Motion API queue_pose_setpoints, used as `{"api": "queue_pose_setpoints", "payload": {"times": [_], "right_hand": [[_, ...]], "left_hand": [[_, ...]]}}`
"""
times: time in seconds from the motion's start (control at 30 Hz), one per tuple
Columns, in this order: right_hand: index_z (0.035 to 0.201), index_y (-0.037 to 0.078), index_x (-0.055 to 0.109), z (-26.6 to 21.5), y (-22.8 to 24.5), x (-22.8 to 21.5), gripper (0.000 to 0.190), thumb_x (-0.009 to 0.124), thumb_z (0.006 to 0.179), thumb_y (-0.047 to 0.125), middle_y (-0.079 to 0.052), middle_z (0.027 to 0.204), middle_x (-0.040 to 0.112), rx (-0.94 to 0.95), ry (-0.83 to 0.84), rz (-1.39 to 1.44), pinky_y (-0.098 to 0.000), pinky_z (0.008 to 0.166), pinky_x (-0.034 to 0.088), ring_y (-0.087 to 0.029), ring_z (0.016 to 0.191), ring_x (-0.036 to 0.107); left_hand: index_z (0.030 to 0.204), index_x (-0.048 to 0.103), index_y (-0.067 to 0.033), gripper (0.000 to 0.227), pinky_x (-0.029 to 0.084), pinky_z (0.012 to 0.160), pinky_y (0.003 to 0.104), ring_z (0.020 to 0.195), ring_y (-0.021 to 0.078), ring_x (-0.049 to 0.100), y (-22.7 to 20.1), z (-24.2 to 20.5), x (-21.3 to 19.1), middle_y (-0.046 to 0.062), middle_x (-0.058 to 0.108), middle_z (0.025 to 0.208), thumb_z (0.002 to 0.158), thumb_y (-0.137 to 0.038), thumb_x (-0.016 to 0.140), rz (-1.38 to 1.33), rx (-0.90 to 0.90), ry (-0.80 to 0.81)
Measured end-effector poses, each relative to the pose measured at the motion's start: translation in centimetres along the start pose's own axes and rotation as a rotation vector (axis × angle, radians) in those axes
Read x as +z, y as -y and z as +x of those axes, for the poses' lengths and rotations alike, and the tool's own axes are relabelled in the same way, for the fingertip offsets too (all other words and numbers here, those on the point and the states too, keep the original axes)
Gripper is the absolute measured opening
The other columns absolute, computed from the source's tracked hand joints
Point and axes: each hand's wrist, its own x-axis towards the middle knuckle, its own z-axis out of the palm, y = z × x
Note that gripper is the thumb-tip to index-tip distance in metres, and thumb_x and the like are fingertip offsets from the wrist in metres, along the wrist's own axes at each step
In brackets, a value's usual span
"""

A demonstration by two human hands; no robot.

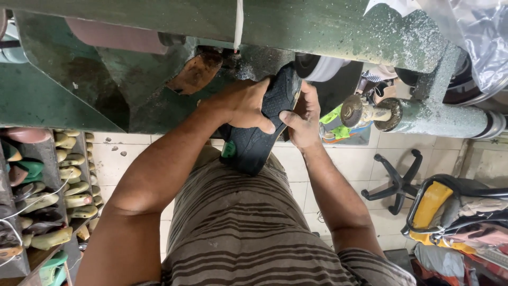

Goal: A person sands the sole of a black shoe using a stationary sanding machine to smooth the edges and surface.

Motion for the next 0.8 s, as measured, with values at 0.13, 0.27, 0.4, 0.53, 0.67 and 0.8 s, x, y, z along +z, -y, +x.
{"api": "queue_pose_setpoints", "payload": {"times": [0.13,0.27,0.4,0.53,0.67,0.8], "right_hand": [[0.141,0.004,0.050,-0.1,1.4,0.6,0.075,0.082,0.073,0.000,-0.015,0.121,0.065,-0.027,0.044,-0.017,-0.0384,0.088,0.060,-0.024,0.112,0.067],[0.145,0.002,0.048,-0.5,1.7,0.1,0.082,0.086,0.072,0.000,-0.018,0.130,0.063,-0.071,0.102,-0.087,-0.0385,0.094,0.057,-0.025,0.120,0.063],[0.150,0.002,0.043,-0.9,1.8,-0.6,0.090,0.087,0.071,-0.006,-0.018,0.137,0.060,-0.098,0.154,-0.090,-0.0402,0.097,0.055,-0.027,0.127,0.060],[0.150,-0.001,0.043,-1.2,2.5,-0.6,0.092,0.088,0.070,-0.008,-0.021,0.139,0.059,-0.105,0.164,-0.093,-0.0416,0.100,0.056,-0.028,0.129,0.059],[0.149,-0.001,0.041,-1.2,1.8,-1.4,0.092,0.087,0.069,-0.009,-0.021,0.140,0.058,-0.099,0.169,-0.043,-0.0429,0.100,0.055,-0.029,0.130,0.058],[0.144,-0.001,0.045,-1.2,0.6,-0.8,0.085,0.086,0.069,-0.007,-0.022,0.130,0.061,-0.076,0.109,0.027,-0.0442,0.096,0.058,-0.031,0.120,0.064]], "left_hand": [[0.123,0.056,0.0026,0.082,0.055,0.091,0.056,0.103,0.0442,0.071,0.7,0.0,0.9,0.022,0.075,0.097,0.064,-0.046,0.084,0.024,0.022,0.005],[0.133,0.052,0.0087,0.094,0.054,0.094,0.057,0.110,0.0468,0.069,0.4,-0.6,1.3,0.028,0.072,0.108,0.065,-0.048,0.085,0.037,0.077,-0.023],[0.125,0.055,0.0059,0.084,0.055,0.089,0.058,0.100,0.0485,0.071,1.1,0.0,2.4,0.028,0.072,0.104,0.067,-0.048,0.082,0.102,0.174,-0.104],[0.126,0.054,0.0063,0.087,0.055,0.086,0.058,0.100,0.0491,0.071,1.3,-0.1,3.1,0.029,0.072,0.105,0.066,-0.051,0.081,0.126,0.214,-0.140],[0.126,0.054,0.0072,0.084,0.056,0.083,0.058,0.095,0.0485,0.072,2.0,0.5,3.6,0.029,0.072,0.101,0.067,-0.048,0.079,0.172,0.224,-0.157],[0.138,0.048,0.0041,0.093,0.055,0.077,0.060,0.091,0.0498,0.072,1.9,0.2,2.3,0.027,0.072,0.100,0.064,-0.045,0.078,0.171,0.145,-0.077]]}}
